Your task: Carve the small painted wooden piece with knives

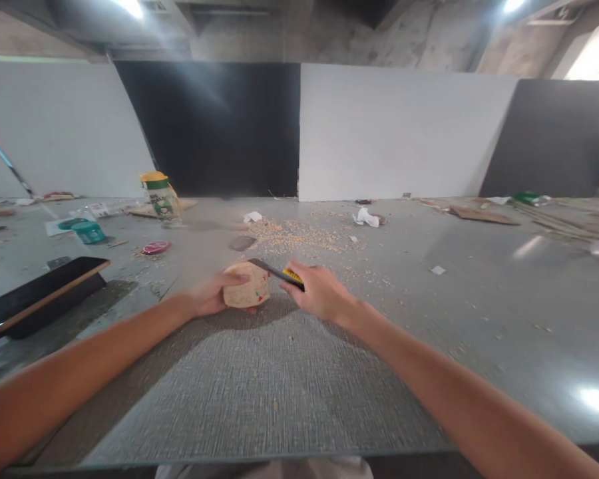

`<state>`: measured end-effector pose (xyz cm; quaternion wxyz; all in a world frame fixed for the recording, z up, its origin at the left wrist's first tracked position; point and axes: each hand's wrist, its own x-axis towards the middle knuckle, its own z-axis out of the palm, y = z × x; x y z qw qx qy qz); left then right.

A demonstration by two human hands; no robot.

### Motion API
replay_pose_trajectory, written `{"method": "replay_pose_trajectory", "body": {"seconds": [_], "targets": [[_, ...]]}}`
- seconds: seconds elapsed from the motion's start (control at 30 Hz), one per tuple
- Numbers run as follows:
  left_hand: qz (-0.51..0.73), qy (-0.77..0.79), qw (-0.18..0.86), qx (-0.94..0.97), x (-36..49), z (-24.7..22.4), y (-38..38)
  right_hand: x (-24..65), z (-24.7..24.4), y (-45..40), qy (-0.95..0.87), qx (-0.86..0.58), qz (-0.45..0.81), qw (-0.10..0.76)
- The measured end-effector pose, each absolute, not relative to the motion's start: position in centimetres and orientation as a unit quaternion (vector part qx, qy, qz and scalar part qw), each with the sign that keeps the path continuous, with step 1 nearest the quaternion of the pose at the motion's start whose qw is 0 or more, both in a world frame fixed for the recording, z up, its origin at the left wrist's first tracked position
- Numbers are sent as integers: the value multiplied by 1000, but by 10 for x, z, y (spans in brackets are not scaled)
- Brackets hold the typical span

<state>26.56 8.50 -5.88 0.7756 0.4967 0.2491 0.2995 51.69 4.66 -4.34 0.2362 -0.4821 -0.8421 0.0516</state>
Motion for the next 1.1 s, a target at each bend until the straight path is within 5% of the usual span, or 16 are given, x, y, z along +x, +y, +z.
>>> {"method": "replay_pose_trajectory", "body": {"seconds": [0.8, 1.1], "targets": [[261, 173, 785, 534, 261, -69, 95, 529, -44, 59, -869, -470, -117, 97], [255, 187, 787, 530, 252, -70, 97, 556, -38, 80, -803, -560, -98, 179]]}}
